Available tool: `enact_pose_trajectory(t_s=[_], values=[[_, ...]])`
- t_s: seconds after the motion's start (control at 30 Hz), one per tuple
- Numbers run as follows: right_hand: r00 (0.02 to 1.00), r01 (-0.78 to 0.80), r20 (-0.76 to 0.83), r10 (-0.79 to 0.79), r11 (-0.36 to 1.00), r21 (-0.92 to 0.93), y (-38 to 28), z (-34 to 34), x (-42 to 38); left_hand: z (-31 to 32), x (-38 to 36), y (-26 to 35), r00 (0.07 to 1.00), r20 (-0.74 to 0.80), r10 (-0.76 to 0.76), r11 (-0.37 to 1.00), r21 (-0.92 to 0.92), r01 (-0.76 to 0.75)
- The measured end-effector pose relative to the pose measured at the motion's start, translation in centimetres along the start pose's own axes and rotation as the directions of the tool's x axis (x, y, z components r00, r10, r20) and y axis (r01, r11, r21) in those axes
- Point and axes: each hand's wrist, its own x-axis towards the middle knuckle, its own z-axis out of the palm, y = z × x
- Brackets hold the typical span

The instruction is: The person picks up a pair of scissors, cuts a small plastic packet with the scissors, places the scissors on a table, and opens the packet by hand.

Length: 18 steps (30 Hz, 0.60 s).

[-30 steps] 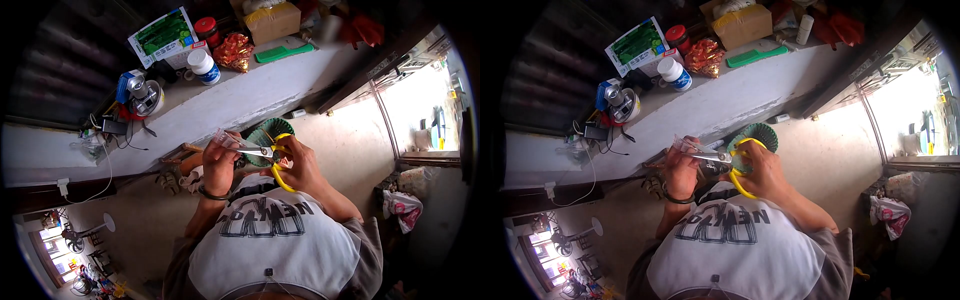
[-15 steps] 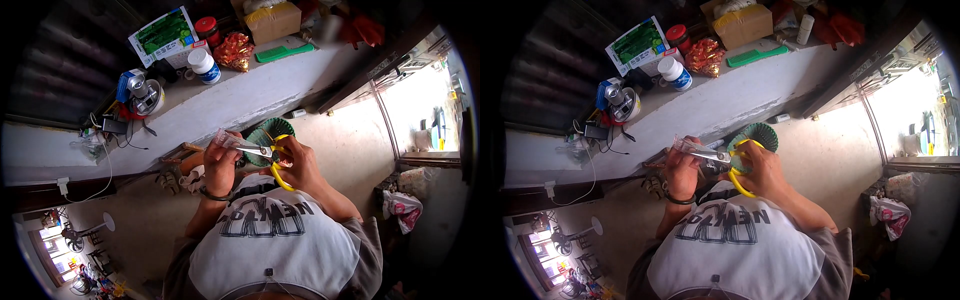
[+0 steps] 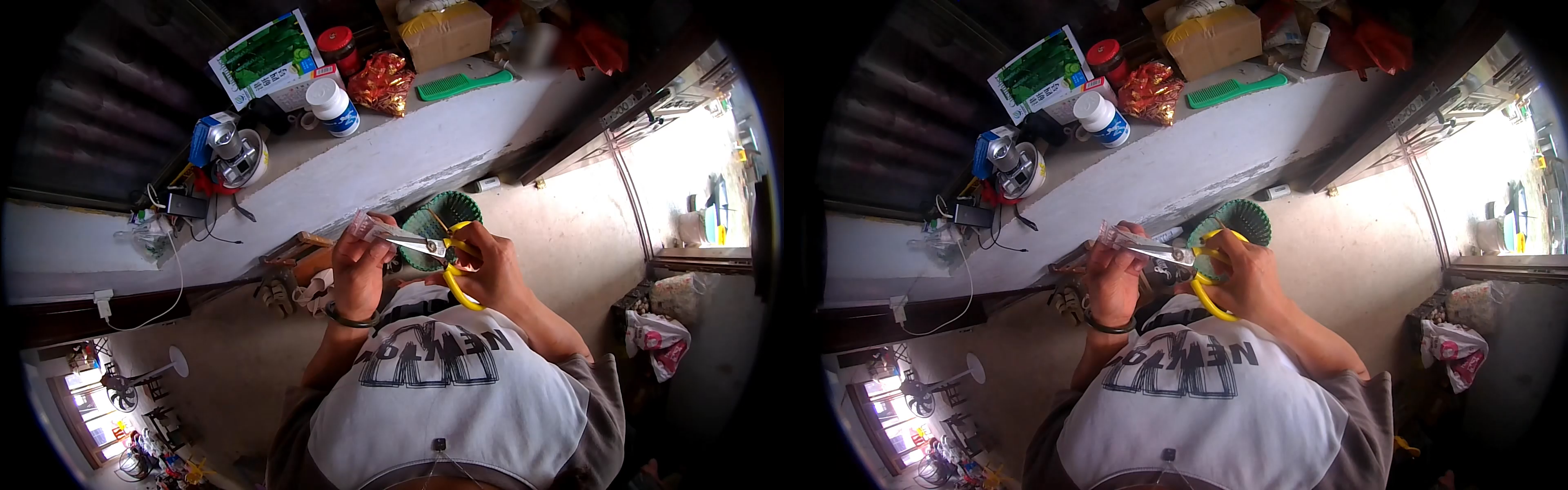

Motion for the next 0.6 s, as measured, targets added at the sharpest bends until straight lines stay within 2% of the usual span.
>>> enact_pose_trajectory(t_s=[0.13, 0.23, 0.33, 0.6], values=[[0.999, 0.035, -0.034, -0.033, 0.999, 0.039, 0.09, 0.1, 0.04, 0.09, 0.02, 0.03, 1.0, -0.001, -0.003, 1.0, 0.012, 0.003], [1.0, -0.017, 0.005, 0.017, 1.0, -0.003, -0.08, -0.11, 0.07, 0.18, 0.05, 0.06, 1.0, -0.001, 0.0, 1.0, 0.019, 0.0], [0.999, 0.02, -0.03, -0.017, 0.997, 0.069, -0.17, 0.19, 0.11, 0.18, 0.1, 0.07, 1.0, 0.003, 0.0, 1.0, 0.022, 0.0], [1.0, -0.004, -0.025, 0.004, 1.0, -0.014, 0.36, 0.07, 0.15, 0.13, 0.26, 0.06, 1.0, 0.023, 0.004, 1.0, 0.005, -0.004]])
